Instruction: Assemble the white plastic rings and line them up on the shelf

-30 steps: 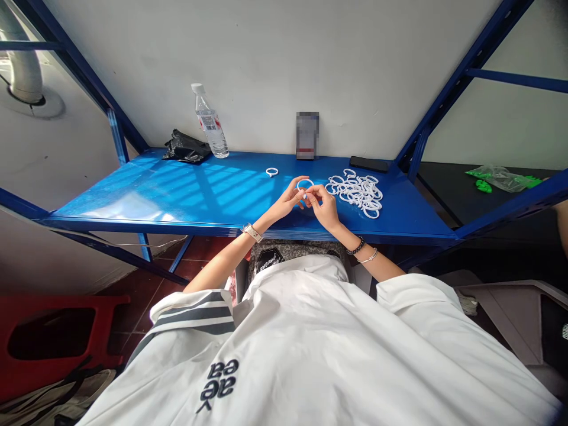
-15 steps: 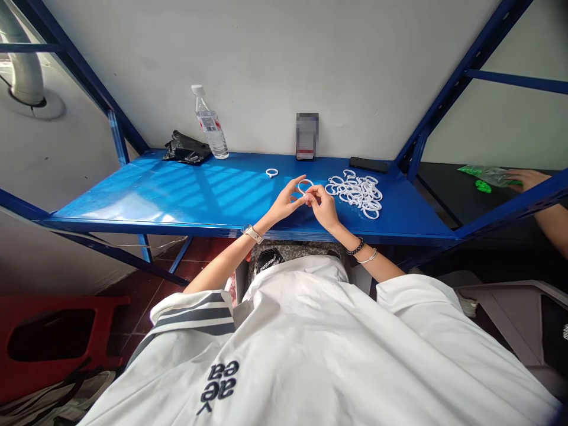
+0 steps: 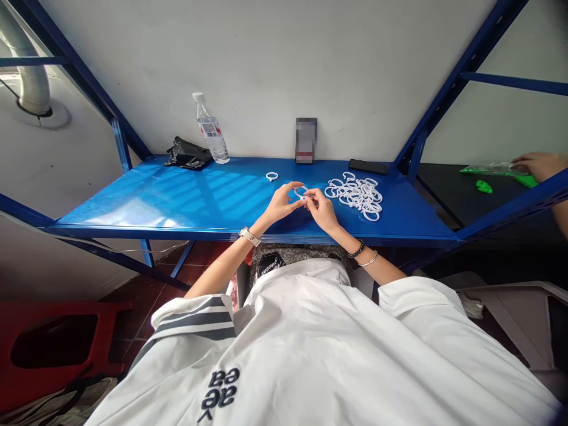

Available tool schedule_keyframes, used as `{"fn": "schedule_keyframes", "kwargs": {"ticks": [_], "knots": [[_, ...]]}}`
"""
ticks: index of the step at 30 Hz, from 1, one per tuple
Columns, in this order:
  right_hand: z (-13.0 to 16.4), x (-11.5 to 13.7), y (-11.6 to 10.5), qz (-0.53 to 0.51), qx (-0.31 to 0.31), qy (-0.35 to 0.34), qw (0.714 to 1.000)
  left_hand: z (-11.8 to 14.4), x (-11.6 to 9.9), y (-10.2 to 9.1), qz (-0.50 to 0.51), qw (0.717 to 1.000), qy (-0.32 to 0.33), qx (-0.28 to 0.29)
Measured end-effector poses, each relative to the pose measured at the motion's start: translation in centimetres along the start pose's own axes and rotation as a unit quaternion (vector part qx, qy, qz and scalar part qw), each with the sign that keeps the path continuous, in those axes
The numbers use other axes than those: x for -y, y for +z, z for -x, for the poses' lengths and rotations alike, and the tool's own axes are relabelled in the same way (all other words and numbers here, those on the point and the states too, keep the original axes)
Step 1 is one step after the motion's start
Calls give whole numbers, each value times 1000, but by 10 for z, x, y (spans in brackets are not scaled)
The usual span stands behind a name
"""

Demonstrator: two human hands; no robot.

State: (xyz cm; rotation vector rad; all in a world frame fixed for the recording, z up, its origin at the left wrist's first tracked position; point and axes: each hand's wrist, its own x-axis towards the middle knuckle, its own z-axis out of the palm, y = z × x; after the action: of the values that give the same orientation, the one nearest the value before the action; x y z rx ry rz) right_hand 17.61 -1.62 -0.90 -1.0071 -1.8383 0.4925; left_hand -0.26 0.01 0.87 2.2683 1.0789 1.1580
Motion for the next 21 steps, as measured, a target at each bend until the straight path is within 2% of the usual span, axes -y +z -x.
{"fn": "schedule_keyframes", "kwargs": {"ticks": [4, 9, 14, 18, 21], "knots": [[0, -1, 0, -10, 2, 0, 1000, -18, 12, -19, -63, 997, -21, -26], [0, -1, -1, -18, 8, 6, 1000, -66, 42, -33, -154, 983, -83, -51], [0, 0, 0, -18, 14, 14, 1000, -88, 61, -17, -227, 960, -160, -27], [0, 1, 0, -23, 17, 15, 999, -90, 72, -4, -260, 949, -177, 31], [0, 2, 0, -23, 18, 14, 999, -93, 81, -1, -283, 937, -194, 68]]}}
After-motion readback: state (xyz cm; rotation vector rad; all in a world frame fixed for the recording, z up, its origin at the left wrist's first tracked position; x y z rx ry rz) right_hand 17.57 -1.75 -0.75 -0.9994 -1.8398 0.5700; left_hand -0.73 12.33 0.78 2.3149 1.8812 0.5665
